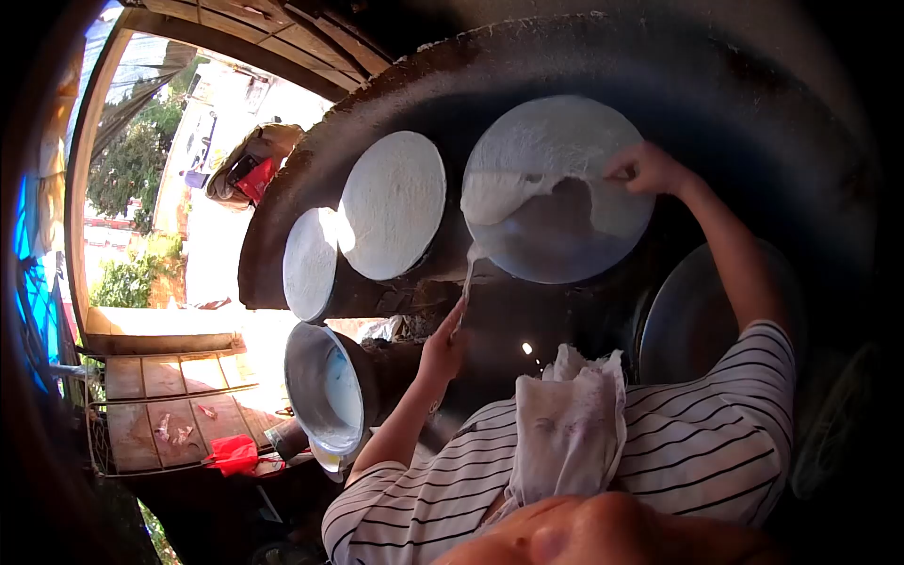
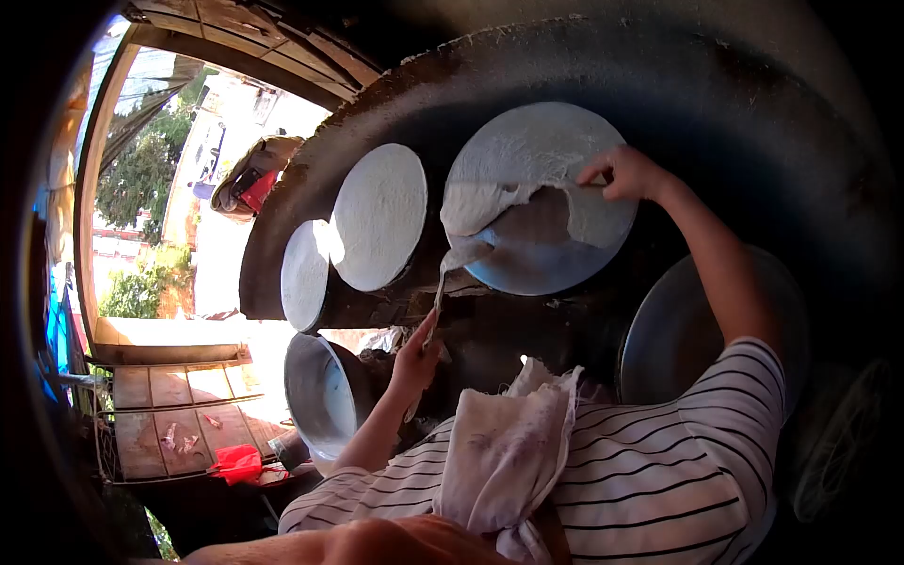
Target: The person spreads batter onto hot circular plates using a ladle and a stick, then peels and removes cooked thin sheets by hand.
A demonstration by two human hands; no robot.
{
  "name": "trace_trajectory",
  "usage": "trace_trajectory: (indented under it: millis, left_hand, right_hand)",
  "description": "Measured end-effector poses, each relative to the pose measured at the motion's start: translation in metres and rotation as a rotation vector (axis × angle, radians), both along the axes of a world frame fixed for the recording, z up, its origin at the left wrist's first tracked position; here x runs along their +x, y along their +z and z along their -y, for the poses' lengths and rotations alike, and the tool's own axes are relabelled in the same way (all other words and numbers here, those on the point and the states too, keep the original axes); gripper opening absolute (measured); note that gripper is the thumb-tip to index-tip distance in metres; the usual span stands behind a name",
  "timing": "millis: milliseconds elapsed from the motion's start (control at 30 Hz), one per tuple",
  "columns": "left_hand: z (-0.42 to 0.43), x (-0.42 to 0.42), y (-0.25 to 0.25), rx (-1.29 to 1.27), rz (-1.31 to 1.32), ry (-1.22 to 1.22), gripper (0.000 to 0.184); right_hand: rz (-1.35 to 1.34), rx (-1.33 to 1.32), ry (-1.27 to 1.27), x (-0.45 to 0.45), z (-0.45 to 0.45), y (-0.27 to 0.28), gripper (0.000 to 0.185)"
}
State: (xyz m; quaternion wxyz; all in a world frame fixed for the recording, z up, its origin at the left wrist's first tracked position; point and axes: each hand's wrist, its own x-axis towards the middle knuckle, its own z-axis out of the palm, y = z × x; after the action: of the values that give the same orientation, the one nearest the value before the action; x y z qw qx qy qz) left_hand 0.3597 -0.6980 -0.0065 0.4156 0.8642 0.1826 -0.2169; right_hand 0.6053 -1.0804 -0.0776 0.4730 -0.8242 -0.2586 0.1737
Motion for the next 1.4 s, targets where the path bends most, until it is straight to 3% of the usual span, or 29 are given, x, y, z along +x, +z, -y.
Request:
trace_trajectory:
  millis: [67,167,233,300,367,400,433,533,633,767,833,867,933,967,1000,1033,1067,1100,1200,1300,1400]
  left_hand:
    - [0.000,0.008,-0.010,-0.118,0.022,0.066,0.054]
    - [-0.006,0.033,-0.008,-0.223,0.141,0.085,0.054]
    - [-0.021,-0.002,0.005,-0.264,0.147,0.146,0.054]
    - [-0.030,0.019,0.007,-0.256,0.164,0.181,0.054]
    - [-0.024,0.030,-0.006,-0.260,0.123,0.189,0.055]
    - [-0.017,0.025,-0.016,-0.256,0.087,0.186,0.055]
    - [-0.015,0.015,-0.044,-0.296,0.154,0.138,0.055]
    - [-0.003,0.017,-0.040,-0.261,0.199,0.015,0.056]
    - [0.013,0.019,-0.008,-0.215,0.147,0.000,0.056]
    - [0.022,0.010,-0.010,-0.204,-0.048,-0.045,0.054]
    - [-0.004,-0.004,-0.045,-0.269,0.319,-0.205,0.053]
    - [-0.017,0.001,-0.029,-0.268,0.474,-0.279,0.054]
    - [-0.035,0.023,0.006,-0.205,0.849,-0.384,0.051]
    - [-0.047,0.030,0.028,-0.543,0.597,-0.311,0.053]
    - [-0.059,0.036,0.049,-0.833,0.340,-0.160,0.055]
    - [-0.051,0.040,0.057,-0.809,0.468,-0.087,0.055]
    - [-0.058,0.039,0.058,-0.897,0.481,-0.058,0.055]
    - [-0.069,0.041,0.056,-0.981,0.495,-0.032,0.055]
    - [-0.107,0.036,0.041,-1.090,0.541,-0.081,0.055]
    - [-0.152,0.016,0.053,-1.143,0.441,-0.141,0.055]
    - [-0.177,0.006,0.071,-1.113,0.405,-0.142,0.058]
  right_hand:
    - [0.112,0.031,-0.166,0.021,-0.013,-0.012,0.043]
    - [0.199,-0.016,0.125,0.003,-0.022,-0.010,0.043]
    - [0.038,-0.062,0.161,-0.024,0.006,0.015,0.044]
    - [-0.164,-0.098,0.075,-0.024,0.027,0.015,0.045]
    - [-0.097,-0.126,-0.087,-0.015,0.012,-0.009,0.046]
    - [-0.017,0.017,-0.103,-0.021,0.001,-0.014,0.046]
    - [0.042,-0.037,0.014,-0.030,-0.002,-0.009,0.044]
    - [-0.021,-0.015,-0.013,-0.076,0.039,0.017,0.036]
    - [0.204,0.060,-0.439,-0.087,0.057,-0.040,0.032]
    - [0.385,-0.050,-0.218,-0.148,-0.009,-0.007,0.031]
    - [0.486,-0.169,-0.256,-0.213,-0.020,0.010,0.032]
    - [0.458,-0.175,-0.375,-0.246,-0.021,0.014,0.031]
    - [-0.009,0.256,-0.708,-0.286,-0.057,-0.005,0.029]
    - [-0.264,0.552,-0.866,-0.296,-0.088,-0.014,0.033]
    - [-0.374,0.693,-0.781,-0.286,-0.145,0.014,0.038]
    - [-0.474,0.672,-0.729,-0.267,-0.199,0.022,0.038]
    - [-0.441,0.878,-0.645,-0.244,-0.250,-0.011,0.034]
    - [-0.417,0.633,-0.723,-0.218,-0.299,-0.004,0.030]
    - [-0.400,1.026,-0.951,-0.163,-0.395,-0.064,0.026]
    - [-0.457,1.160,-1.189,-0.209,-0.414,-0.075,0.026]
    - [-0.414,1.075,-1.323,-0.247,-0.398,-0.073,0.033]
